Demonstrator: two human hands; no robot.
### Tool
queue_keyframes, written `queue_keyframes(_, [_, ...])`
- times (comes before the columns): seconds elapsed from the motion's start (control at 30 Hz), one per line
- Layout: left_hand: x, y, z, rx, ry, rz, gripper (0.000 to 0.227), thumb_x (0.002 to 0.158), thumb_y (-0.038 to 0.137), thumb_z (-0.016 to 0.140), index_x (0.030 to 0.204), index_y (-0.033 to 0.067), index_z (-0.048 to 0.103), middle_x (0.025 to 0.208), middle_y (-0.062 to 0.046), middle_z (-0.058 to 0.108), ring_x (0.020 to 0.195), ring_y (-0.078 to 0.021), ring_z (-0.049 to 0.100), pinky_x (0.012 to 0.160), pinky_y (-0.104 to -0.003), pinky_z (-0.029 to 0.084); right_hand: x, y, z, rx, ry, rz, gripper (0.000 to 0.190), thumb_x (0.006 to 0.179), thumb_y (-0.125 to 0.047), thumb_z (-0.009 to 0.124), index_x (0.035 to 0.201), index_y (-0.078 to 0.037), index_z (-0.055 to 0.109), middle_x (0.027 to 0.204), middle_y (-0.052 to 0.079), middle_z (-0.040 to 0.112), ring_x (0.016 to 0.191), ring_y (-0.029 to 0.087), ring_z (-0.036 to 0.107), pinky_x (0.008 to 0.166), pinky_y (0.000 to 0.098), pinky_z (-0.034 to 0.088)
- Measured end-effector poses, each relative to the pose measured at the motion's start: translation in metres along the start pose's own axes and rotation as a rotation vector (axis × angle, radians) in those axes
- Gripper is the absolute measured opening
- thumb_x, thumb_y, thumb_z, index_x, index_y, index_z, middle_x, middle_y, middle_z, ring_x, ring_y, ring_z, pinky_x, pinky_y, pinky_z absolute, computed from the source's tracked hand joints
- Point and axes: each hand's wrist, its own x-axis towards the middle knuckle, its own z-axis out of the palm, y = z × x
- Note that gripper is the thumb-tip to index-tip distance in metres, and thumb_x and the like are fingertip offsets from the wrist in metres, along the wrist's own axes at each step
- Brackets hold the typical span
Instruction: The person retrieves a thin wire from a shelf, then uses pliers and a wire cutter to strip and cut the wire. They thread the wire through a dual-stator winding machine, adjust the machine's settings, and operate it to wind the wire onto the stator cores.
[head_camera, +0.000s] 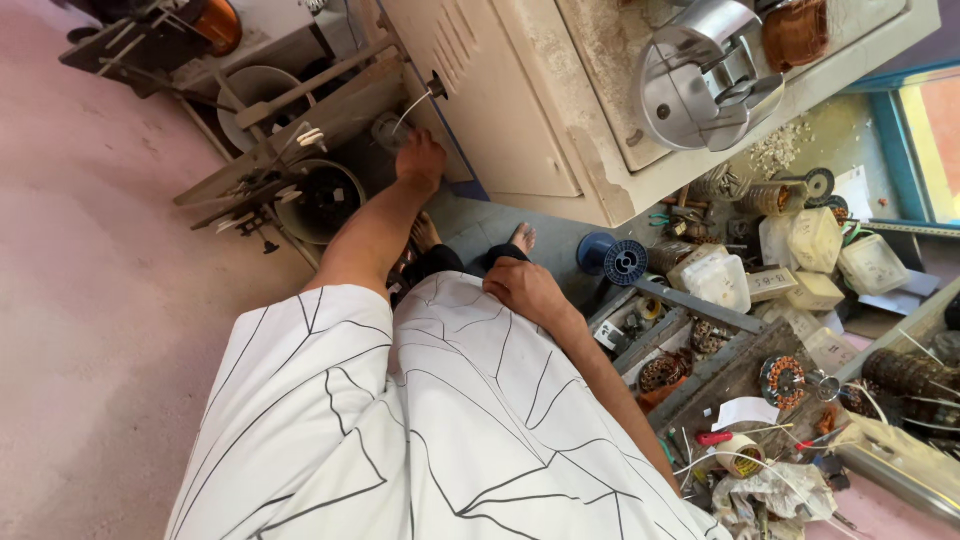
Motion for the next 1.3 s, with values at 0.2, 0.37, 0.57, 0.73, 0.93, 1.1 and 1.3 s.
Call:
queue_keyframes(0.2, [0.022,-0.015,0.026,0.554,0.065,0.170,0.048,0.096,0.028,0.045,0.136,0.0091,0.063,0.150,-0.015,0.051,0.141,-0.0400,0.037,0.116,-0.060,0.018,-0.017,-0.016,-0.012,0.082,0.080,0.017,0.007,0.087,-0.015,0.073,0.089,-0.009,0.075,0.093,0.006,0.069,0.083,0.031,0.069,0.073,0.0432,0.055])
queue_keyframes(0.37, [0.041,-0.019,0.033,0.617,-0.039,-0.009,0.040,0.102,0.024,0.048,0.131,0.0071,0.069,0.133,-0.015,0.069,0.119,-0.0410,0.061,0.106,-0.063,0.032,-0.025,-0.019,-0.014,0.101,0.084,0.065,0.006,0.087,-0.013,0.072,0.089,-0.008,0.075,0.094,0.007,0.070,0.084,0.031,0.069,0.074,0.0416,0.056])
queue_keyframes(0.57, [0.027,-0.008,0.013,0.431,-0.256,0.117,0.031,0.098,0.028,0.058,0.118,0.0116,0.075,0.120,-0.012,0.073,0.108,-0.0370,0.067,0.088,-0.056,0.046,-0.029,-0.010,-0.009,0.137,0.104,0.019,0.007,0.086,-0.010,0.072,0.091,-0.007,0.075,0.097,0.007,0.071,0.087,0.029,0.070,0.078,0.0396,0.057])
queue_keyframes(0.73, [-0.024,0.019,-0.052,0.288,-0.321,0.449,0.026,0.095,0.032,0.064,0.111,0.0163,0.077,0.113,-0.009,0.073,0.105,-0.0324,0.068,0.083,-0.051,0.053,-0.026,-0.009,-0.011,0.118,0.219,-0.023,0.006,0.086,-0.011,0.073,0.091,-0.009,0.076,0.115,0.010,0.065,0.104,0.032,0.067,0.090,0.0408,0.055])
queue_keyframes(0.93, [-0.112,0.031,-0.183,-0.006,-0.313,0.620,0.024,0.098,0.038,0.064,0.105,0.0198,0.078,0.100,-0.009,0.075,0.100,-0.0317,0.071,0.084,-0.047,0.055,-0.009,-0.007,-0.012,0.028,0.418,-0.092,0.004,0.084,-0.012,0.075,0.087,-0.009,0.075,0.132,0.016,0.056,0.117,0.040,0.057,0.099,0.0545,0.046])
queue_keyframes(1.1, [-0.153,0.034,-0.216,-0.261,-0.258,0.633,0.018,0.089,0.021,0.065,0.102,0.0176,0.078,0.097,-0.009,0.075,0.095,-0.0335,0.069,0.082,-0.048,0.053,0.003,-0.006,-0.006,0.079,0.324,0.083,0.007,0.095,-0.010,0.070,0.097,-0.004,0.073,0.110,0.010,0.071,0.092,0.038,0.064,0.092,0.0554,0.044])
queue_keyframes(1.3, [-0.172,0.037,-0.211,-0.464,-0.162,0.732,0.016,0.081,0.005,0.068,0.095,0.0066,0.075,0.098,-0.017,0.072,0.097,-0.0348,0.067,0.083,-0.045,0.053,0.010,-0.017,-0.009,0.233,0.340,-0.022,0.008,0.095,-0.009,0.068,0.096,-0.002,0.071,0.094,0.012,0.070,0.077,0.032,0.067,0.069,0.0412,0.052])
